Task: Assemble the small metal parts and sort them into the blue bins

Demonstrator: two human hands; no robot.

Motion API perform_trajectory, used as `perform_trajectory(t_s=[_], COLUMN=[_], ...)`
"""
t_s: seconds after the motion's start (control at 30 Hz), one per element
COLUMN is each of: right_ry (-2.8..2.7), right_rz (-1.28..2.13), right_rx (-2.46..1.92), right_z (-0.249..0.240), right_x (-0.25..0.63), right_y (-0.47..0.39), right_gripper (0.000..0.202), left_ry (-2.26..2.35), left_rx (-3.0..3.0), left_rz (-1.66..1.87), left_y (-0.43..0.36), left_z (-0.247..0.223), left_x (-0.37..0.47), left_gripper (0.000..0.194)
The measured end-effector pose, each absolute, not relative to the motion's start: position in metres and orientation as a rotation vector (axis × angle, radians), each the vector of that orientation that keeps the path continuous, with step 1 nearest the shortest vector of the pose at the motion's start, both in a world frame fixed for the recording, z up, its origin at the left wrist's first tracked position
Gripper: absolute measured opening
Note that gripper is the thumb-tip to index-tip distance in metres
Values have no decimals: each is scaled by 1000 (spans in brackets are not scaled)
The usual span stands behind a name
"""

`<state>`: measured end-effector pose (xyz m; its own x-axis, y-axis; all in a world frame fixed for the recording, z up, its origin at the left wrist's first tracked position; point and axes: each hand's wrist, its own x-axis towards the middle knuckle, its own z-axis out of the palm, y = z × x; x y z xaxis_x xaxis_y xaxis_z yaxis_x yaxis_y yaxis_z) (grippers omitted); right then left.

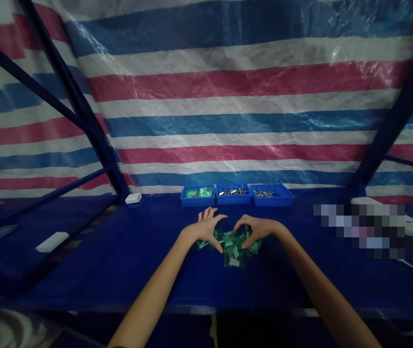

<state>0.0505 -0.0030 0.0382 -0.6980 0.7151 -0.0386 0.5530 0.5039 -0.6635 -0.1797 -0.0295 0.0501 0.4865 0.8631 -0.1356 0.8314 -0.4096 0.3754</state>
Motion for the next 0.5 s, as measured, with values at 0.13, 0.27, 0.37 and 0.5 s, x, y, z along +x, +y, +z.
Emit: perform_trajectory(t_s=[0.13,0.27,0.37,0.5], right_ry=[-2451,-2366,-2258,-2097], right_rz=[962,911,687,422], right_rx=[-1023,-1009,-1176,-1343], right_z=[36,28,21,15], right_x=[51,49,47,42], right_y=[-1,4,6,6], right_gripper=[48,39,25,29], left_ry=[1380,1379,1472,1650], left_rx=[2397,2442,2438,2352], left_rz=[129,248,311,360], left_y=[-29,-27,-25,-25], left_z=[50,49,46,46], left_x=[-176,-177,-179,-183], left_gripper=[101,91,87,89])
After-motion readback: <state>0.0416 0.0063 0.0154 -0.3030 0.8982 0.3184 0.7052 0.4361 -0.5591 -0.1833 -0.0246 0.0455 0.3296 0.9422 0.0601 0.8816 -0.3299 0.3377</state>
